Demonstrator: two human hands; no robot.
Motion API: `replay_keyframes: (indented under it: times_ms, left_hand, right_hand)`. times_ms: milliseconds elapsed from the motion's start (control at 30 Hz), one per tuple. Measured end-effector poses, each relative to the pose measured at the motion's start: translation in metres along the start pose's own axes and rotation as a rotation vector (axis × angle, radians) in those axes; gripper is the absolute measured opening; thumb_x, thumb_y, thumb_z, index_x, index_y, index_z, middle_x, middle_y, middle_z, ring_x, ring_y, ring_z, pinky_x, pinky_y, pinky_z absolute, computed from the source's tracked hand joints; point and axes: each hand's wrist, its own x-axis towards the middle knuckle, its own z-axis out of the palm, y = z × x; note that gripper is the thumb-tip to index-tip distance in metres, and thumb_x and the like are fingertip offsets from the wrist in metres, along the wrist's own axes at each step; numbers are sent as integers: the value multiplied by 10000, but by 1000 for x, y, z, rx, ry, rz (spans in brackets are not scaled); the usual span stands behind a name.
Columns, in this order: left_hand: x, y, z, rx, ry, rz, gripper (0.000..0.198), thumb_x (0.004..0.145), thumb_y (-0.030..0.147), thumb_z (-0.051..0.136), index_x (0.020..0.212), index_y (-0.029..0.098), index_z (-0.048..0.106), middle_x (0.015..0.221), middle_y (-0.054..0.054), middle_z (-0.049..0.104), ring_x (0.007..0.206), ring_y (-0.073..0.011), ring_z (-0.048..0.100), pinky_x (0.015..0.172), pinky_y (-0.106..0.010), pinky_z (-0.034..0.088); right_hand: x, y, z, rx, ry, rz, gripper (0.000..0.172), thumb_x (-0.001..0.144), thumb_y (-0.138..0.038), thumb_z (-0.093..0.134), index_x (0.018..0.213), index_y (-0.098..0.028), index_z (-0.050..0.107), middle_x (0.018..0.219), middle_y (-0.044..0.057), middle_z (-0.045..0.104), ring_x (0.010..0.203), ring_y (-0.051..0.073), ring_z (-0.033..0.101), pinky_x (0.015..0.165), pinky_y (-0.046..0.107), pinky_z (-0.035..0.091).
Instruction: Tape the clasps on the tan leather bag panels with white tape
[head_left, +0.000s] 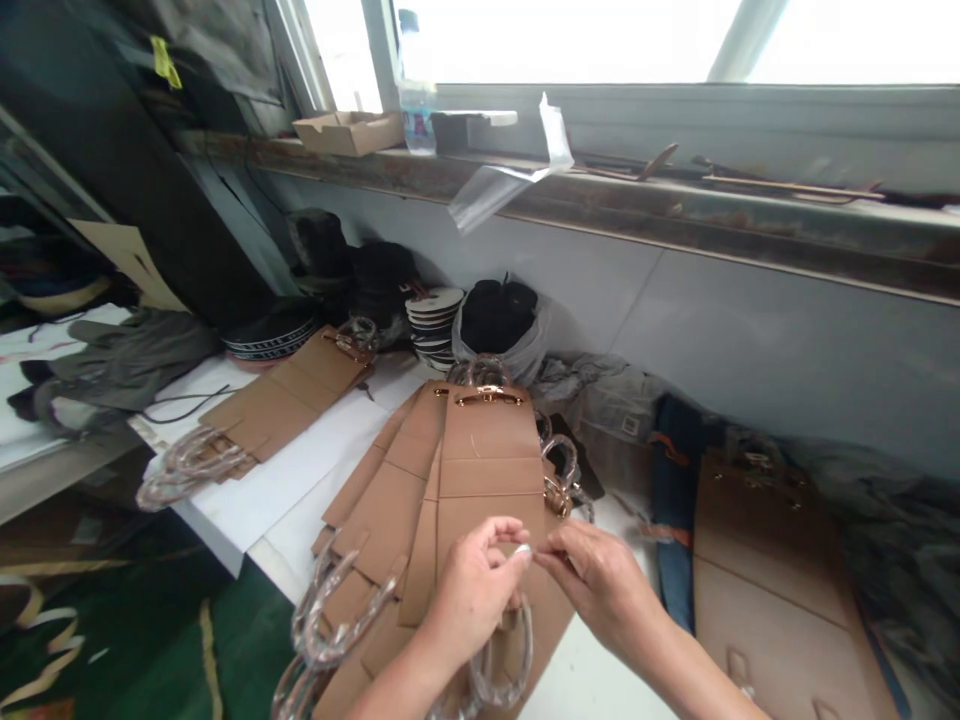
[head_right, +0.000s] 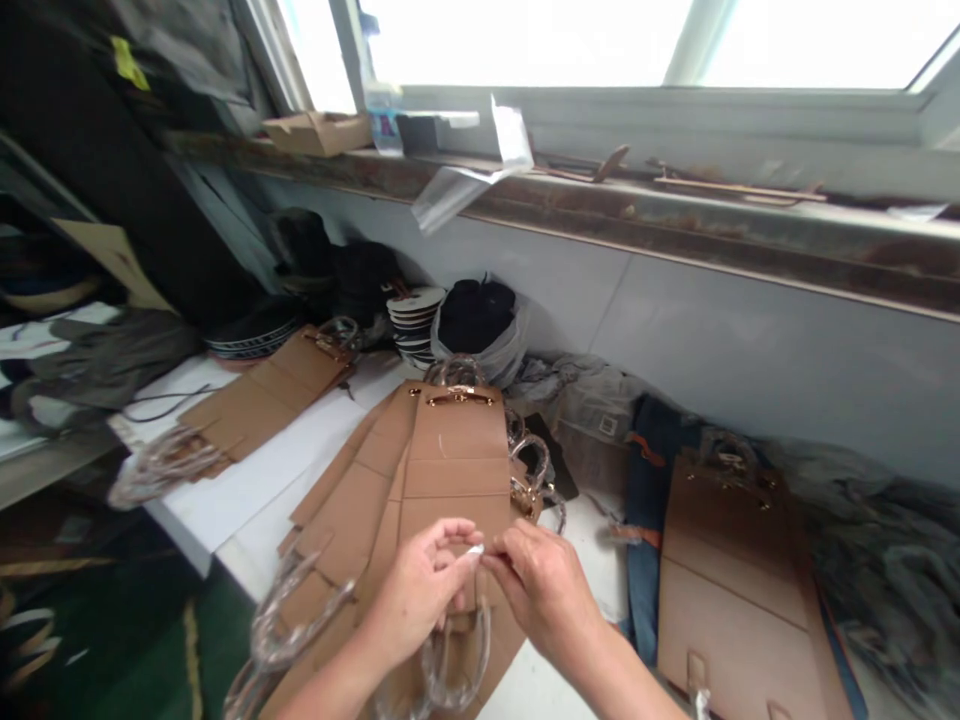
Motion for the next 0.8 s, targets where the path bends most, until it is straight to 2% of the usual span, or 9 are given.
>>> replay_keyframes:
  times_ms: [67,200,300,367,433,500,567,667,800]
  left_hand:
    - [8,7,-10,43,-4,109,193,863,328,620,944,173,702,1054,-95,723,560,-120,596,504,-253,463]
    - [24,24,-33,203,15,332,152,868,220,591,778,195,711,946,-61,713,829,-188,655,759,-291,498]
    - [38,31,-47,250,16,416,163,877,200,574,785,204,707,921,-50,709,888,-190,649,817,-295,477]
    - [51,30,-55,189,-17,366,159,875,243,588,766,194,693,825,-43,695,774,-168,635,721,-275,474]
    - [68,25,-62,26,-89,179,183,864,314,602,755,181,666,608,-7,618,538,-122,535,520,-234,393]
    - [87,18,-69,-182,-122,-43,193,841,347,610,773,170,644,446,48,492,377,-80,365,390,-201,220]
    - [107,12,-78,-334,-82,-156,189,816,342,626,801,153,639,409,64,461,334,-61,306,353,-184,143]
    - [133,13,-88,-433,-87,-120,244,816,350,655,891,118,657,458,25,555,322,-54,349,322,-165,189]
    - [167,24,-97,-526,-137,-29,318,822,296,686,1042,69,654,550,-46,658,340,-72,451,309,-155,283]
  right_hand:
    - [16,1,0,-6,-16,-16,176,1020,-319,561,887,-228,632,770,14,643,701,173,603,658,281,400]
    - [50,3,-1,-40,-78,-13,148,1013,-309,558,1107,-237,648,832,31,687,746,191,642,701,288,444]
    - [74,1,0,-171,-162,-43,125,1000,-272,549,977,-241,668,826,33,671,751,192,628,691,291,421]
    - [88,-3,0,-258,-182,-90,148,974,-242,547,866,-223,645,807,39,649,735,193,604,693,304,400]
    - [100,-7,-3,-242,-202,-126,130,943,-217,551,835,-209,622,787,36,628,712,185,577,693,308,392]
    - [114,-7,-9,-81,-275,-108,129,937,-221,552,822,-209,609,775,20,613,708,169,566,689,288,403]
    - [133,1,-13,118,-332,-27,168,958,-273,552,809,-212,601,768,3,603,714,156,563,679,264,414]
    - [172,33,-9,224,-275,106,216,961,-348,554,814,-203,616,805,2,620,760,163,573,704,263,432]
    - [222,81,12,128,-234,152,196,904,-339,594,795,-186,648,826,11,654,786,175,597,741,281,455]
